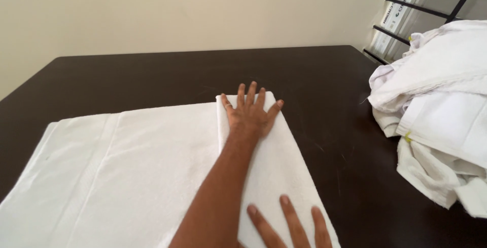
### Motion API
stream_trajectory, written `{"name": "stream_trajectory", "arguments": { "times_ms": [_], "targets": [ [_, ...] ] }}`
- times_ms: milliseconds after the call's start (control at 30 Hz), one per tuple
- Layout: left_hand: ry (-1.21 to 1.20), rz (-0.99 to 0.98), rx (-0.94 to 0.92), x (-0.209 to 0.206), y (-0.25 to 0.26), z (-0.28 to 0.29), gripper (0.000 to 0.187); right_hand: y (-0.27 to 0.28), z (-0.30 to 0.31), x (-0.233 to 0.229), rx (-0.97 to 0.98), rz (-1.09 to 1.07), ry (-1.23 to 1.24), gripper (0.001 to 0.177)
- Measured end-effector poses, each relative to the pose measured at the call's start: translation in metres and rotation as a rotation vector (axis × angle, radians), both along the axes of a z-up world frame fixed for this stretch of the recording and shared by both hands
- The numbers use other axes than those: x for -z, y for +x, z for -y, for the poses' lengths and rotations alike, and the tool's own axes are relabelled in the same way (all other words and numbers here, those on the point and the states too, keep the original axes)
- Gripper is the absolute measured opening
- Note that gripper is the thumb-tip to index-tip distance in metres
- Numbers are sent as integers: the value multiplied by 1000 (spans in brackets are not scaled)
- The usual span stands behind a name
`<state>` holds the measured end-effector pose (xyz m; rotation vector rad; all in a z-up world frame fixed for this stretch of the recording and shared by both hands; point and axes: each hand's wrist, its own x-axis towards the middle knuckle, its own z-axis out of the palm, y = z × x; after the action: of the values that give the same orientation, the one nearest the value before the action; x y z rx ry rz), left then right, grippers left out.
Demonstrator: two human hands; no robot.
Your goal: The person folds a white towel on a dark table. They smooth the fabric, fold the towel in half lengthwise, then fold it again to create a smaller rectangle. Finally, they fold the towel into thirds and roll it into a compact bundle.
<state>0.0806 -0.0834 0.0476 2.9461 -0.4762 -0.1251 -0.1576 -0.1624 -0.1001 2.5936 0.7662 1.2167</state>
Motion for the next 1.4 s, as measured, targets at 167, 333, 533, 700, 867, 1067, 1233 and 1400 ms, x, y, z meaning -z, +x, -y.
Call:
{"name": "stream_trajectory", "arguments": {
  "times_ms": [167, 333, 533, 700, 867, 1067, 1233, 1400],
  "targets": [
    [-9, 64, -32, 10, 12, 2, 81, 1, 12, 36, 107, 0, 69, 61],
    [-115, 202, -81, 19, 6, -5, 87, -16, 8, 27, 134, -150, 16, 60],
    [-217, 176, -41, 22, -12, -25, 95, -29, 6, 15, 149, 25, -12, 57],
    [-227, 152, -8, 18, -31, -70, 102, -42, 6, -1, 136, 98, -19, 56],
    [-234, 81, 41, 28, -57, -104, 105, -35, 22, -107, -124, -471, -128, 66],
    [-307, 102, 65, 23, -100, -120, 99, 5, -3, -194, 181, -1093, 311, 58],
    [-293, 82, 39, 19, -105, -121, 101, 48, -8, -151, 140, -679, 127, 79],
    [-311, 63, 8, 19, -107, -123, 101, 34, -7, -147, 175, -734, 104, 87]
  ]
}}
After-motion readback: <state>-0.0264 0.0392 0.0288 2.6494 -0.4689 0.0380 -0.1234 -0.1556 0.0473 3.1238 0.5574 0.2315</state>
